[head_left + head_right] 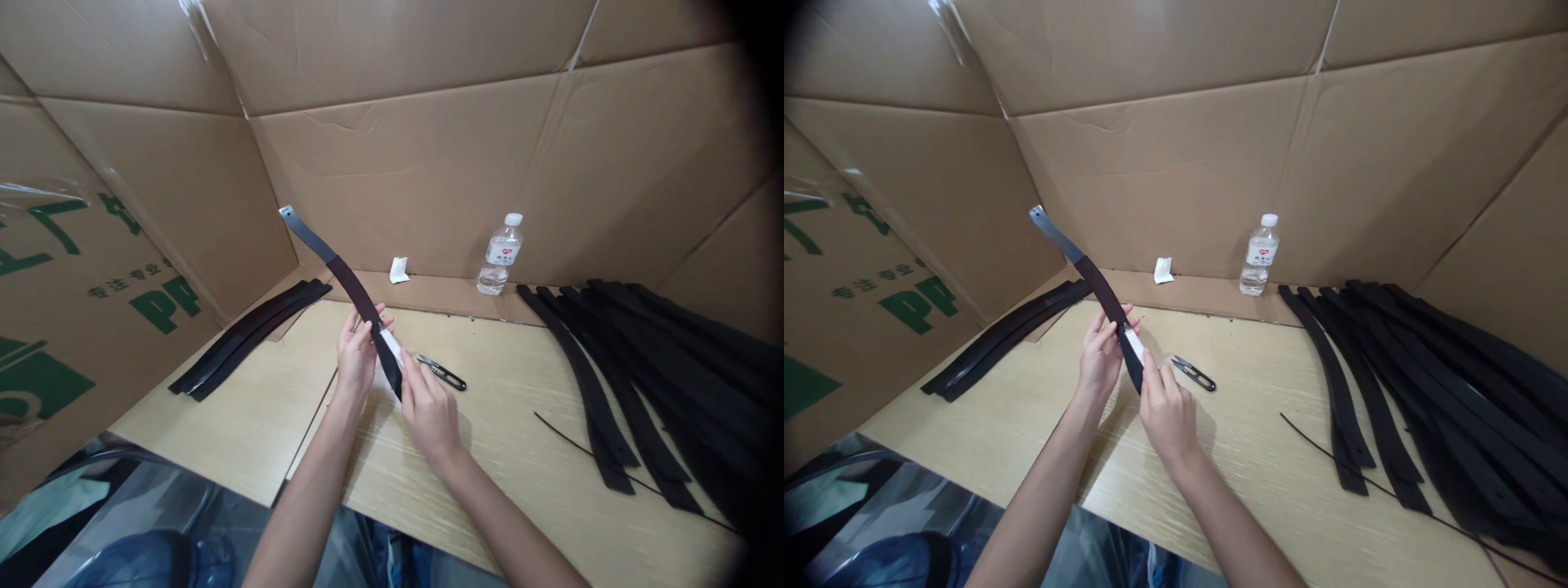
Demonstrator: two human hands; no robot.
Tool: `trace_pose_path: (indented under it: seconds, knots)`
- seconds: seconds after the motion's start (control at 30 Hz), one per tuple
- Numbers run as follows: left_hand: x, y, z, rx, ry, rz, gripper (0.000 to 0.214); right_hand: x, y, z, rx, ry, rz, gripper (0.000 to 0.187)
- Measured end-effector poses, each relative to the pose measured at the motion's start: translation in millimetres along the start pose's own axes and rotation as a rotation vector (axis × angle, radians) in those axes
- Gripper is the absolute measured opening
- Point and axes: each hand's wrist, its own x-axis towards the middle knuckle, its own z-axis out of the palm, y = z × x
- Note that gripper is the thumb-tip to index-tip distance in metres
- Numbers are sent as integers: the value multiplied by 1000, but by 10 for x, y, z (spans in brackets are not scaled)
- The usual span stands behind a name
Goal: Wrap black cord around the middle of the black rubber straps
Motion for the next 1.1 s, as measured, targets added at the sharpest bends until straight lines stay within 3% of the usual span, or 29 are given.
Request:
trace_pose_path:
  seconds: [0.4, 1.1]
  knots:
    - [30, -59, -57, -15, -93, 51, 47, 19, 33, 5, 89, 6, 36, 35]
    - [30, -59, -49, -22, -49, 93, 56, 10, -20, -11, 84, 68, -24, 31]
